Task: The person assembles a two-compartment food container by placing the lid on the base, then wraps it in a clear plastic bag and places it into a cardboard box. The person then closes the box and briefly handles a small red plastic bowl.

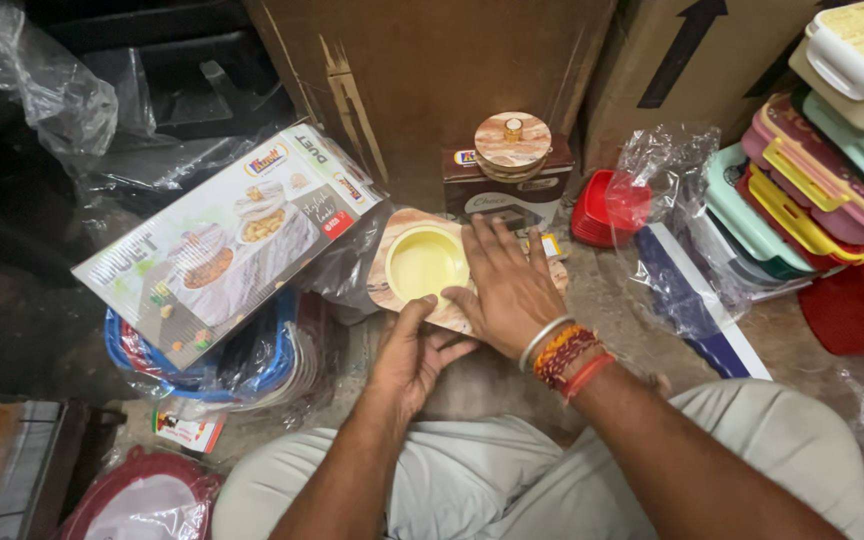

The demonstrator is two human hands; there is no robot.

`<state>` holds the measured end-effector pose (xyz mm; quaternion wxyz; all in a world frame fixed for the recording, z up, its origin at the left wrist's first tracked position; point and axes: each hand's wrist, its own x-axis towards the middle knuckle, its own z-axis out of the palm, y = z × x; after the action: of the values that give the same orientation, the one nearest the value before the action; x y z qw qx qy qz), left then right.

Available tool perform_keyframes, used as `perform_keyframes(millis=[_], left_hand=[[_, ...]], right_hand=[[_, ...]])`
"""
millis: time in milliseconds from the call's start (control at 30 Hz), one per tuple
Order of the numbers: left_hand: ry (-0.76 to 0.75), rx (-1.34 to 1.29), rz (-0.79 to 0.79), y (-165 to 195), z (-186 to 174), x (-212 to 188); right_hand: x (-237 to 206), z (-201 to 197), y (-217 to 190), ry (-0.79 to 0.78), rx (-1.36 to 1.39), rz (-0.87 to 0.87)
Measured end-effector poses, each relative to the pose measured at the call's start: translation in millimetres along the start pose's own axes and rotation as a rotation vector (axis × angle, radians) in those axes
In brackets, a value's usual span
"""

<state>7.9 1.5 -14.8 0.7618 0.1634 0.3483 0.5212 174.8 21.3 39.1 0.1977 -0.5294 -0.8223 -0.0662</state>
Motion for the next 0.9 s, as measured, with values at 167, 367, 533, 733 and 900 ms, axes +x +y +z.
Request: perform_keyframes(millis=[167, 367, 533, 733, 900], left_hand=[[-0.007, 0.025, -0.046, -1.4, 3.4, -0.1], [-0.073, 0.095, -0.051, -7.7, 3.9, -1.1], [-0.018, 0.106, -0.049, -6.5, 5.8, -2.5], [-0.037, 0.185, -0.035, -10.2, 8.4, -2.4], [-0.036, 0.196, -0.028, -13.2, 2.6, -0.6]], right_hand=[[29.2, -6.5, 9.7, -0.003, 0.367, 0.161], [48.6, -0.8, 13.9, 0.036, 0.416, 0.332], [48.1, 7.2, 25.2, -0.003, 0.582, 0.335], [47.5, 10.6, 18.8, -0.03, 0.425, 0.367], [38.6, 2.4, -6.6, 0.231, 0.396, -0.004]])
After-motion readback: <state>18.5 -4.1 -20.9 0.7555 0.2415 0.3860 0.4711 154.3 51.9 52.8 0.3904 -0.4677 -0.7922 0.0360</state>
